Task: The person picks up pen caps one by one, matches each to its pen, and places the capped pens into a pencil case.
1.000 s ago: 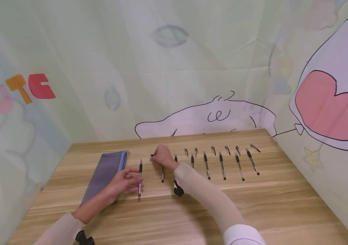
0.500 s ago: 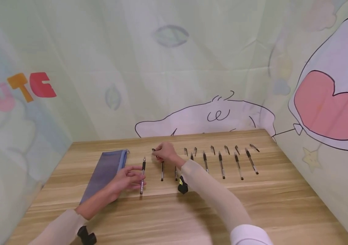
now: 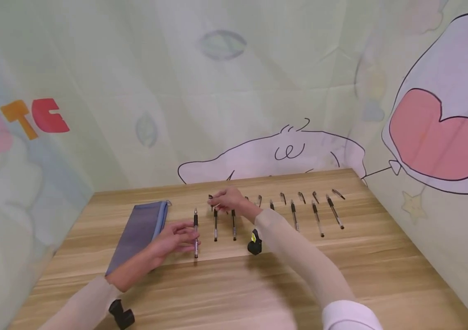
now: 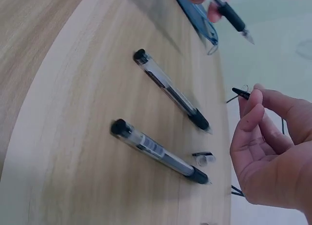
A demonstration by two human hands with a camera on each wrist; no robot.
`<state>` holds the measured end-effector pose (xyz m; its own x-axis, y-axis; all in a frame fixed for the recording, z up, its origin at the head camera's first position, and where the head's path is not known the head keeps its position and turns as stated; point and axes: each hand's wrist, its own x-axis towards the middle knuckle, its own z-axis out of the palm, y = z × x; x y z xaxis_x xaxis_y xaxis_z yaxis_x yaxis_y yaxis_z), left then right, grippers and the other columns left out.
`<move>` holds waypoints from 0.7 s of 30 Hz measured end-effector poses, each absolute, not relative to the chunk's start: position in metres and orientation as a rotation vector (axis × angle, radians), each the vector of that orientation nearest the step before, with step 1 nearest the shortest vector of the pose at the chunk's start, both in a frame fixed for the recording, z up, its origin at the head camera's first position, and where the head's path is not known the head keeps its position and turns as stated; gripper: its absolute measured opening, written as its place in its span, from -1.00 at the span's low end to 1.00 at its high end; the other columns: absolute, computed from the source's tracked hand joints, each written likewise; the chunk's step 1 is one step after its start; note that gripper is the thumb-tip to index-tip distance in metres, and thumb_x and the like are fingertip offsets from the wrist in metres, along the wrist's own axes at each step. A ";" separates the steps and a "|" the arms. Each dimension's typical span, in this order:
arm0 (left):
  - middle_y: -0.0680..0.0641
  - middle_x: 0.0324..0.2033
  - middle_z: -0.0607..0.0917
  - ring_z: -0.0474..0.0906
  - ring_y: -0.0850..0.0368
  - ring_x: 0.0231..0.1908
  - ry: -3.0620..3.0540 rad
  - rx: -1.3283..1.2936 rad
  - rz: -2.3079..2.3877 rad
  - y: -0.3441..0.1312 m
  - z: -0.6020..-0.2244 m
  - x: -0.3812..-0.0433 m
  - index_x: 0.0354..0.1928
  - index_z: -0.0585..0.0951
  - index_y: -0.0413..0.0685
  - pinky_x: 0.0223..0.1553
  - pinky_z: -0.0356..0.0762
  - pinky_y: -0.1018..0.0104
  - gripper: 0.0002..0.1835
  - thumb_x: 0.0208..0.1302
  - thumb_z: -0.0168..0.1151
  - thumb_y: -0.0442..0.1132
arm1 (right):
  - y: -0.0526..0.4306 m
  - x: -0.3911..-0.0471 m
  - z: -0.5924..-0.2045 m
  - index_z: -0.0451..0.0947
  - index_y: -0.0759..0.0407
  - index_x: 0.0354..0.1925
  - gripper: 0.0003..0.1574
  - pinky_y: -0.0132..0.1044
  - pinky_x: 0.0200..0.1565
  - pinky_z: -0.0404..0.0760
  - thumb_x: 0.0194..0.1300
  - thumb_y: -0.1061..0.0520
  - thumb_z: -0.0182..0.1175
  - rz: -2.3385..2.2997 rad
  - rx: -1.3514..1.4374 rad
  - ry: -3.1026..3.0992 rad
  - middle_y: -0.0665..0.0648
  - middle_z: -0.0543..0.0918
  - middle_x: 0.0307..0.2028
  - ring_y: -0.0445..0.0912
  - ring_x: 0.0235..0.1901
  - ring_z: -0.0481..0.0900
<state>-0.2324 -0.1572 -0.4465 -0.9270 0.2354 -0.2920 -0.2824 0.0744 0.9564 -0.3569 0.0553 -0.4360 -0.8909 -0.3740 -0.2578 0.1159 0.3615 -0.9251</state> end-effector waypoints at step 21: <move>-0.31 0.04 0.69 0.74 0.07 -0.16 2.023 -0.030 1.885 -0.126 -0.445 -0.250 0.41 0.38 -0.28 0.04 0.76 0.14 -0.44 0.41 0.24 -0.41 | 0.082 -0.356 -0.413 0.66 0.27 0.12 -0.56 -0.25 -0.02 0.67 0.42 0.01 0.31 -1.656 -0.189 2.162 0.00 0.72 -0.19 -0.18 -0.31 0.60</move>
<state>-0.2501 -0.1261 -0.4448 -0.9297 0.2352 -0.2834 -0.2661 0.1030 0.9584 -0.3563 0.0823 -0.4128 -0.9073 -0.3476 -0.2366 0.1378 0.2858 -0.9483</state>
